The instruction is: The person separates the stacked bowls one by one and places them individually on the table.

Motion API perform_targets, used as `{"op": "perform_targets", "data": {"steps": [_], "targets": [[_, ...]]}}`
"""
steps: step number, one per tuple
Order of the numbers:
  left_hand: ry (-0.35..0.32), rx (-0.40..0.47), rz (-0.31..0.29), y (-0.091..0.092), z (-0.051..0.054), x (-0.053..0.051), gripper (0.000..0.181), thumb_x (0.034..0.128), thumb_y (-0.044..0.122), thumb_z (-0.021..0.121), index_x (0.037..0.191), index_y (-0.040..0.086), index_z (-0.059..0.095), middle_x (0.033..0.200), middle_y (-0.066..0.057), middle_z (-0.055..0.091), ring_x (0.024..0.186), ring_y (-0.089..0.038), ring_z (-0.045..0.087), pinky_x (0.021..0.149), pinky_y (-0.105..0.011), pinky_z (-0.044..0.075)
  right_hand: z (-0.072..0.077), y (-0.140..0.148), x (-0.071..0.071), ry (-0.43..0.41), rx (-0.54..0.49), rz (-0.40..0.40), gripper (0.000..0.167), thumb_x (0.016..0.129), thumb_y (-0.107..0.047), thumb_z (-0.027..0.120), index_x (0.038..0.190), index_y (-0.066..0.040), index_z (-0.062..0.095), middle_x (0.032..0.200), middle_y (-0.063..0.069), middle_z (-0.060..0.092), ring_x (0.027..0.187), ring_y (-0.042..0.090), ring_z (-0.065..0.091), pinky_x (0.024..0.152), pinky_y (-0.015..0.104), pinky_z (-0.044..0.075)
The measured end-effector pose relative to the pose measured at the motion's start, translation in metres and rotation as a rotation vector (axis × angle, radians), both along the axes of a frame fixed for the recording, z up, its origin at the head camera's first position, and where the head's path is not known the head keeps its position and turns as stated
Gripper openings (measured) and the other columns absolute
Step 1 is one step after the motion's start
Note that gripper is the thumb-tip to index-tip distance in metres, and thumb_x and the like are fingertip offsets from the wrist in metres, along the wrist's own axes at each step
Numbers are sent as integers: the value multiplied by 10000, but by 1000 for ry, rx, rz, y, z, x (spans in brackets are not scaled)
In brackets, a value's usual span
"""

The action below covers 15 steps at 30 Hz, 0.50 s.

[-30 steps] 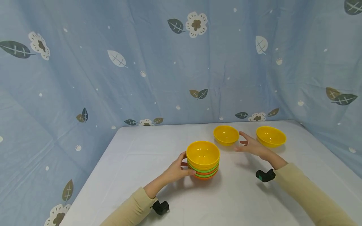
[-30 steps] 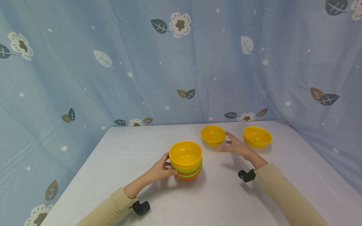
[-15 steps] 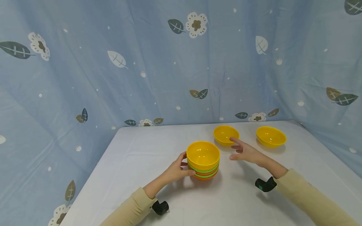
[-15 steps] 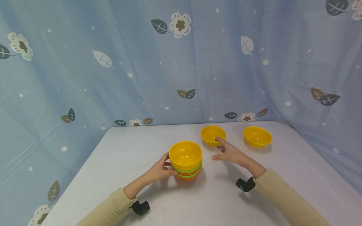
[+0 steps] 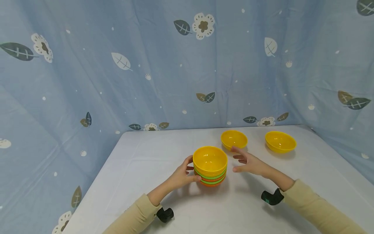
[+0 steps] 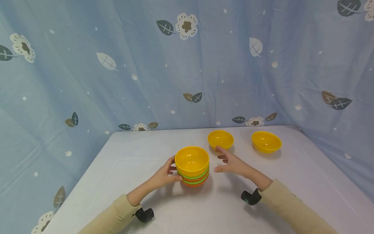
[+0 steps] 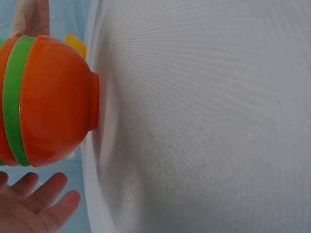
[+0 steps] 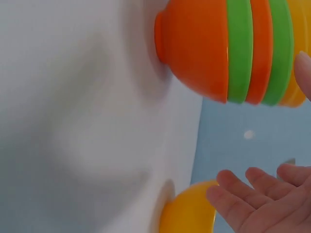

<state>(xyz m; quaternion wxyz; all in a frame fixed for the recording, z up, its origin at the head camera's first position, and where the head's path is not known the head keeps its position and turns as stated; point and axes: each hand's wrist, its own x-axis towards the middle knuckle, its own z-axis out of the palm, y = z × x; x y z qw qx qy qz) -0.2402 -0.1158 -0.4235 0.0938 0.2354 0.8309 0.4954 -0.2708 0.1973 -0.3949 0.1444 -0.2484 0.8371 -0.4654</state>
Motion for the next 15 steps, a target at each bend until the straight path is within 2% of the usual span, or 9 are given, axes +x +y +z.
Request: {"op": "perform_targets", "data": {"steps": [4,10,13,15], "targets": [[20,-3,-1,0,0,-1,877,784,498,658,1441,146,195,1419,-108,344,1163,-272,479,923,-470,404,-1,-6,5,-4,-12,6,925,788,-306,715,1438,26,146,1468,239,205,1272,414,341,1027,531,297],[25,1,10,0,0,-1,878,786,501,654,1444,147,192,1435,-109,325,1210,-299,440,957,-500,376,-3,-16,10,-21,-48,31,868,809,-232,703,1432,37,161,1469,246,197,1269,420,345,1027,525,300],[34,0,23,0,4,0,884,787,500,653,1447,137,189,1435,-120,324,1226,-314,422,965,-507,372,-6,-20,11,-32,-74,43,865,809,-225,702,1433,32,161,1472,250,185,1264,419,353,1027,518,303],[40,7,31,1,12,3,894,788,488,659,1446,105,189,1431,-152,324,1229,-342,412,965,-522,366,-9,-22,11,-42,-83,44,875,805,-241,707,1434,28,162,1473,253,181,1261,416,360,1026,506,312]]}}
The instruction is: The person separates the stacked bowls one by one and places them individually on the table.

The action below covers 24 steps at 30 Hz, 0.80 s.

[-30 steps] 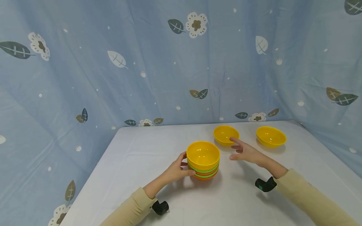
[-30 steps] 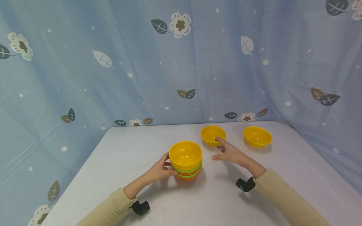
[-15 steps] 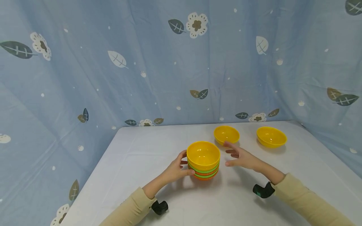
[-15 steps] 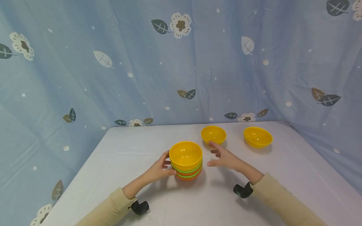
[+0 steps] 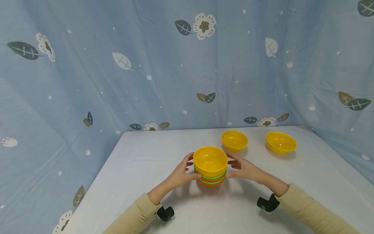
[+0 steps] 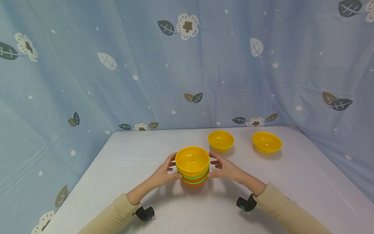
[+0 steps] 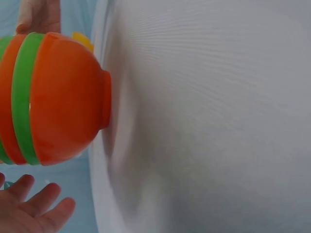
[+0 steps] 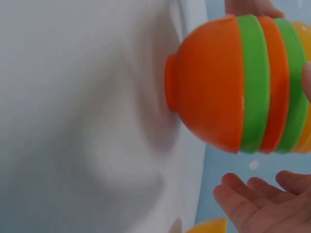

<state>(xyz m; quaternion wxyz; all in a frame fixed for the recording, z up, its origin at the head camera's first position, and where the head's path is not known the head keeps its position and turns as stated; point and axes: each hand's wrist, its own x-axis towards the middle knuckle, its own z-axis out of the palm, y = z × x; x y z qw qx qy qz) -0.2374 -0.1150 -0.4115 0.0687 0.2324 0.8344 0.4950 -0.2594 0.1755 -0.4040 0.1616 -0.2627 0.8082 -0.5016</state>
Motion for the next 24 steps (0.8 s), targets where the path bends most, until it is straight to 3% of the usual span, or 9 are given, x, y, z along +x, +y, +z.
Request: {"op": "perform_targets", "data": {"steps": [6,14,24], "targets": [[-12,19,6,3,26,11,935,783,470,673,1434,9,185,1426,-220,307,1235,-393,389,980,-552,340,-9,-5,1,-15,-31,7,884,798,-240,714,1434,33,163,1459,268,205,1259,424,360,1022,496,325],[13,16,14,4,9,-5,979,741,568,660,1454,103,177,1449,-131,311,1269,-305,377,998,-488,352,-13,-12,3,-24,-78,20,860,809,-223,702,1440,10,167,1456,229,252,1269,412,353,1024,502,325],[-12,48,6,15,16,-9,1029,728,527,697,1470,103,124,1496,-98,236,1321,-263,304,1051,-460,302,-15,-17,3,-29,-72,2,850,801,-231,711,1443,-24,194,1436,197,314,1266,382,372,1034,507,311]]}}
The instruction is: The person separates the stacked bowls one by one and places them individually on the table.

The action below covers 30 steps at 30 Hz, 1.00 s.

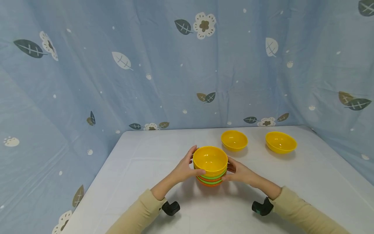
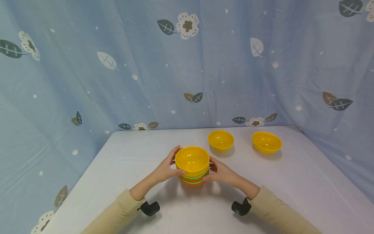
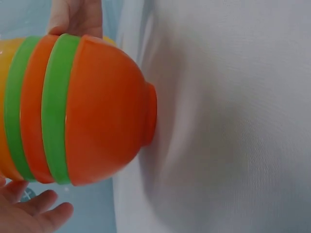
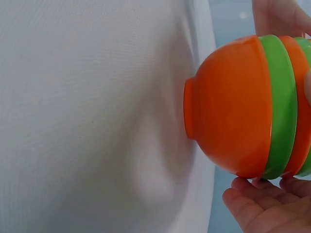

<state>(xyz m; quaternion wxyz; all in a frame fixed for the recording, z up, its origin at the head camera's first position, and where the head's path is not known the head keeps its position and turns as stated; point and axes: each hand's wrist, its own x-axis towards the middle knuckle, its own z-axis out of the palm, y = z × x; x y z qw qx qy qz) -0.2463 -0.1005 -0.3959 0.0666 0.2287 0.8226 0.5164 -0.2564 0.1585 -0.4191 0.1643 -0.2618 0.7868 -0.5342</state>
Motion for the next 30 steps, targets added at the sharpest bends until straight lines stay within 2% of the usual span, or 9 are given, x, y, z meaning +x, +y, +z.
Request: {"op": "perform_targets", "data": {"steps": [4,8,14,21,30], "targets": [[-17,30,5,4,0,1,1077,708,517,720,1478,117,84,1510,-70,210,1355,-255,252,1075,-504,241,1,-1,0,11,2,2,843,799,-232,713,1438,-18,205,1429,200,322,1262,382,377,1029,497,323],[-31,15,11,6,2,1,1117,691,520,733,1480,117,53,1519,-69,184,1379,-262,201,1078,-546,190,1,0,0,33,2,21,827,805,-227,707,1431,-5,214,1418,211,332,1253,387,389,1019,496,336],[-43,27,16,11,1,0,1133,691,490,747,1478,89,38,1517,-70,184,1361,-276,240,1072,-527,227,1,0,0,27,9,18,826,807,-230,704,1431,-6,212,1414,212,335,1250,388,392,1017,493,340],[-9,-3,100,15,2,4,1121,643,527,766,1472,97,145,1488,-72,246,1336,-296,261,1043,-557,260,0,1,0,33,13,17,826,812,-233,698,1437,-16,203,1430,207,318,1261,383,381,1013,462,358],[1,10,137,17,6,6,1066,648,438,795,1462,99,197,1459,-96,292,1281,-297,334,1025,-524,312,-1,0,0,22,23,-2,835,810,-243,700,1442,-25,199,1443,184,312,1277,371,367,1025,466,338]]}}
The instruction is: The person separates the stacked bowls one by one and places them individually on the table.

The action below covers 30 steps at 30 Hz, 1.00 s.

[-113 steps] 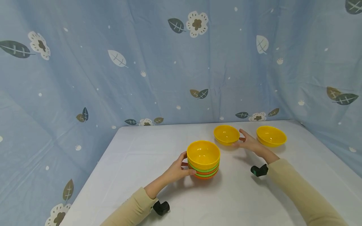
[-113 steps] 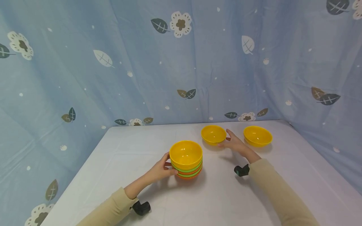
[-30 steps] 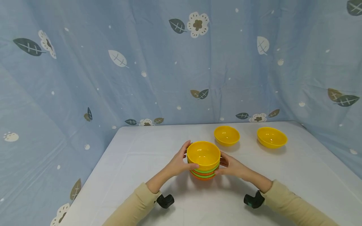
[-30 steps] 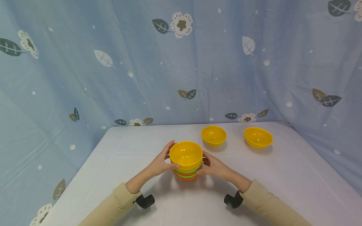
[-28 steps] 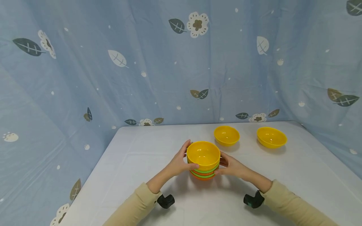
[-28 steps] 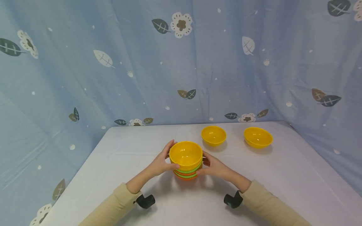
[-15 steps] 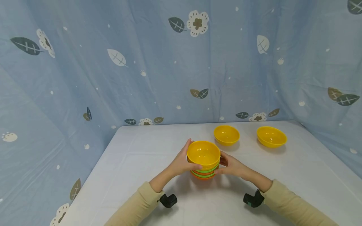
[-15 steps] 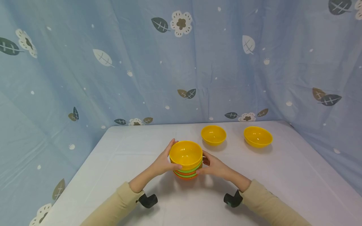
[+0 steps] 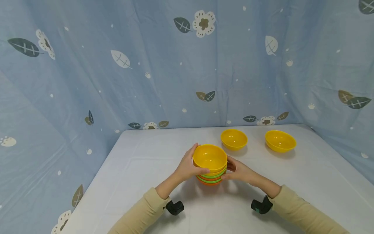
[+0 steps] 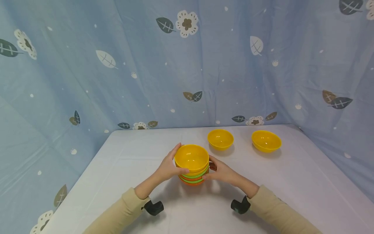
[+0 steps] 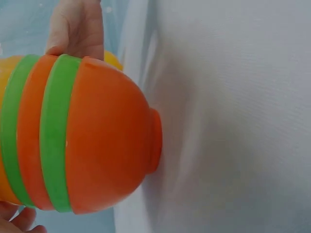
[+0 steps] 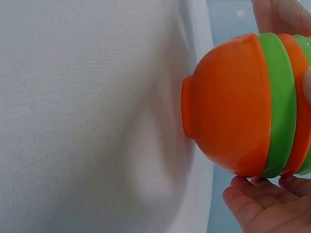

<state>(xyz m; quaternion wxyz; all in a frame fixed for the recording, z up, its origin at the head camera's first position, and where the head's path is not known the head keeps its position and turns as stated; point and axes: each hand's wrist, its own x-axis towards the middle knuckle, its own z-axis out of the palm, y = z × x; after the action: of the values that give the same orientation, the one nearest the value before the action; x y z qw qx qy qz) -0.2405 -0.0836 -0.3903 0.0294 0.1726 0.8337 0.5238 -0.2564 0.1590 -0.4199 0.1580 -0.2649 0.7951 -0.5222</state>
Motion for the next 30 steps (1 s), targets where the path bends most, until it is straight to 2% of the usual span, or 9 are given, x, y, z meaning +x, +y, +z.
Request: {"op": "perform_targets", "data": {"steps": [5,16,24,30], "targets": [[12,-9,13,0,2,-2,1047,646,423,800,1456,106,218,1442,-109,319,1246,-301,378,1008,-513,337,-1,0,0,-8,-8,-4,838,805,-250,704,1437,-16,206,1440,192,311,1283,382,354,1028,475,329],[58,47,36,-3,12,-4,1052,657,448,788,1456,91,205,1477,-124,274,1330,-323,286,1045,-533,277,0,0,0,-15,-19,9,842,818,-238,694,1449,-28,178,1453,192,285,1284,380,353,1042,502,295],[88,87,67,-6,19,-8,1134,605,544,781,1461,93,191,1491,-110,245,1349,-294,261,1065,-509,256,-1,1,-1,-22,-27,21,851,824,-223,687,1455,-28,151,1474,194,239,1297,380,333,1046,488,296],[101,104,94,-11,24,-12,1105,633,481,792,1462,79,182,1504,-107,213,1361,-291,235,1069,-508,249,-2,1,-1,-18,-25,20,846,823,-224,688,1453,-25,158,1470,191,252,1296,380,334,1048,496,288]]}}
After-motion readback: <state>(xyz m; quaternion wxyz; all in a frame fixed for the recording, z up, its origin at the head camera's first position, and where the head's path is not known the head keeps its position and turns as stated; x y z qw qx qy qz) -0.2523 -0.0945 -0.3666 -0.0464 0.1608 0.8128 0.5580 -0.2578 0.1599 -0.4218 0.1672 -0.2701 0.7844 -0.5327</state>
